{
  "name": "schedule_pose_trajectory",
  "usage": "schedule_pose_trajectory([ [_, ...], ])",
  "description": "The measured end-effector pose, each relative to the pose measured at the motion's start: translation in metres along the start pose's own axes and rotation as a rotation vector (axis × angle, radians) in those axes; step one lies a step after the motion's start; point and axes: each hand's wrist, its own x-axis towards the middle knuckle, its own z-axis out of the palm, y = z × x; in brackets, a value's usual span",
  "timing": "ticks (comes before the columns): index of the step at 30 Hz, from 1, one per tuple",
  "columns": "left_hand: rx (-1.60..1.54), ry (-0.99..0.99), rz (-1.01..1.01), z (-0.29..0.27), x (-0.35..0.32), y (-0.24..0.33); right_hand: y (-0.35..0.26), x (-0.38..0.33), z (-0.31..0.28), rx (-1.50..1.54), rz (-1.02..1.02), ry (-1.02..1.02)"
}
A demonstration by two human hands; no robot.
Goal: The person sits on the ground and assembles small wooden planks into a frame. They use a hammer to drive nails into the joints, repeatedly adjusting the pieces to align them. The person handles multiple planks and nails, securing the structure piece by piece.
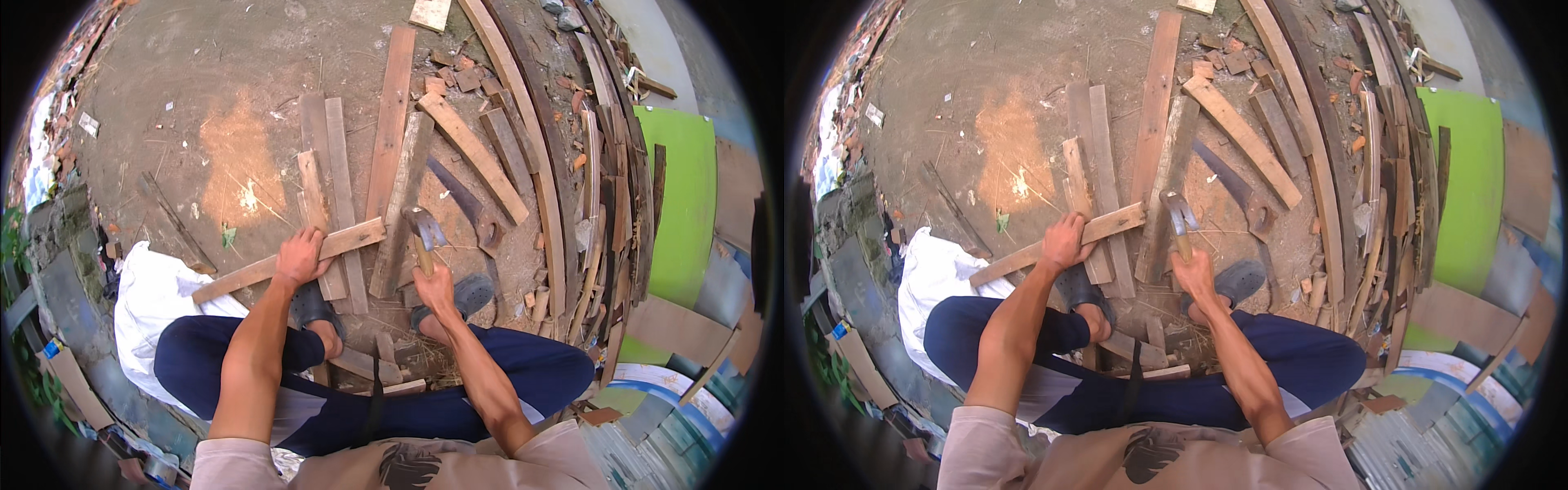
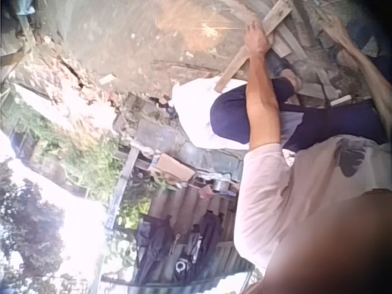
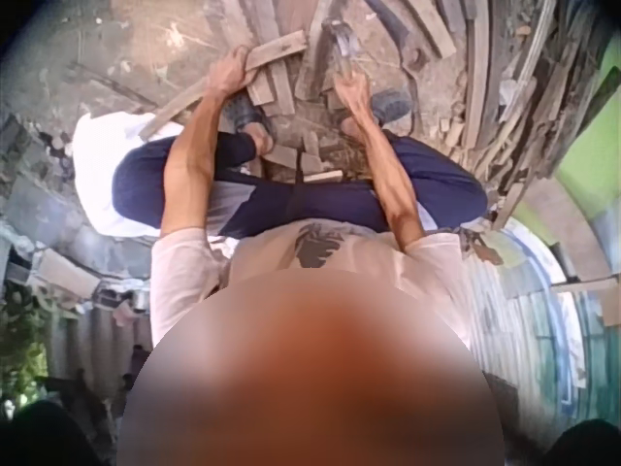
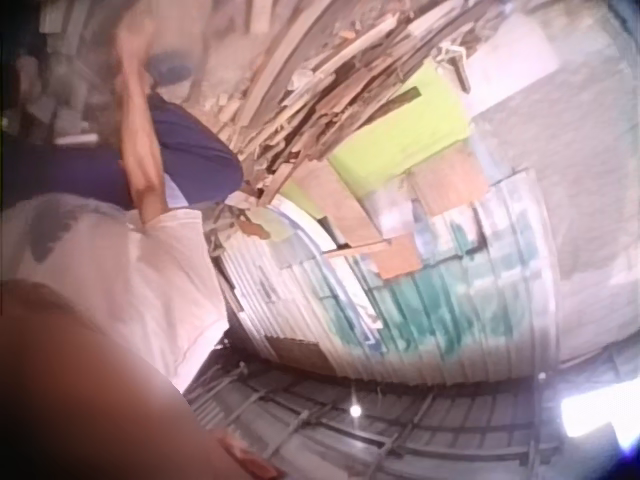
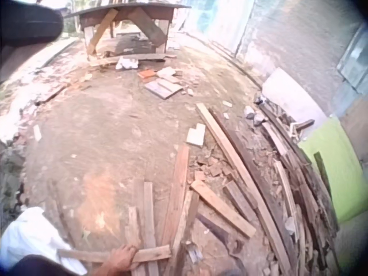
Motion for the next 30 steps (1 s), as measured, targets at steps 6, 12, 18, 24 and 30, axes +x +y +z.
schedule_pose_trajectory([
  [6,0.012,0.056,0.006,0.002,0.002,-0.005,0.008,-0.002,0.003,0.153,-0.386,0.216],
  [12,0.019,0.038,0.012,0.001,0.012,-0.008,0.028,0.002,0.019,0.171,-0.062,0.171],
  [18,0.029,0.061,0.053,0.005,0.007,-0.008,0.044,-0.001,0.031,0.222,-0.124,0.073],
  [24,0.051,0.004,0.022,0.004,0.009,-0.008,0.049,-0.008,0.046,0.477,0.133,0.035],
  [30,0.027,0.053,0.062,0.001,0.007,-0.007,0.037,-0.008,0.050,0.435,0.162,-0.116],
])
